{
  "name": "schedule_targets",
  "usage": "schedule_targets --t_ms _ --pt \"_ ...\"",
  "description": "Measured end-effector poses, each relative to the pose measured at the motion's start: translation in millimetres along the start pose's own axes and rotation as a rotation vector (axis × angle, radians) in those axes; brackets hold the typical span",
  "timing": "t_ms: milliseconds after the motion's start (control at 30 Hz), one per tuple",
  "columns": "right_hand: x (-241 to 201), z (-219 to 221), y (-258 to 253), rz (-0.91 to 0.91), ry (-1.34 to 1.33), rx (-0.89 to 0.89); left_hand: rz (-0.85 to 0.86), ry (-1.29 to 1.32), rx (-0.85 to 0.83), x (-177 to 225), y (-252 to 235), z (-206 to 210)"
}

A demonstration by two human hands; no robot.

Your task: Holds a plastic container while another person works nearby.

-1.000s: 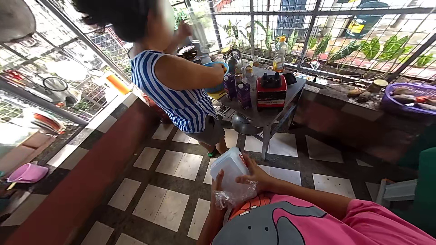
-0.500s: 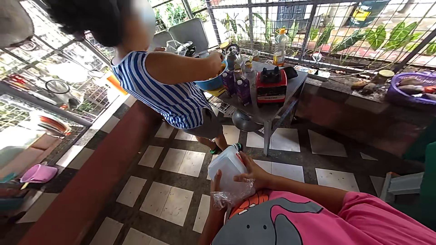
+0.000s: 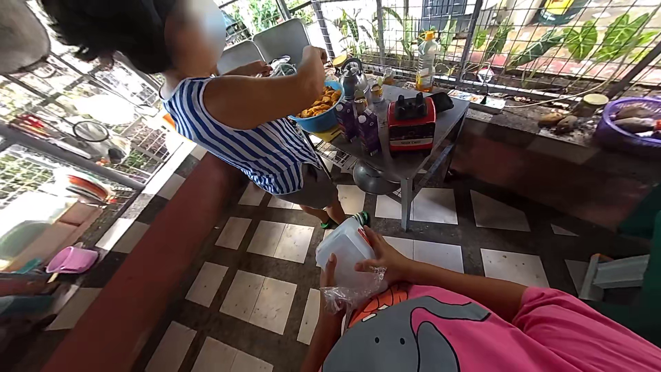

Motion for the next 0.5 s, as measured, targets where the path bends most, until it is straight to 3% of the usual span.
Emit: schedule_targets --t_ms 500 --pt "2.6 1.6 -2.8 -0.003 0.008 -0.018 0.004 0.030 0.011 -3.4 -1.8 -2.8"
Point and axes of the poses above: each hand's wrist, its own y-axis away from the middle knuckle, its own z-axis out of the palm, x = y × z, the point moved 7 cm from there along -y, towards the middle knuckle, and after that the axes turned 1 degree about -x, right-handed, at the moved point
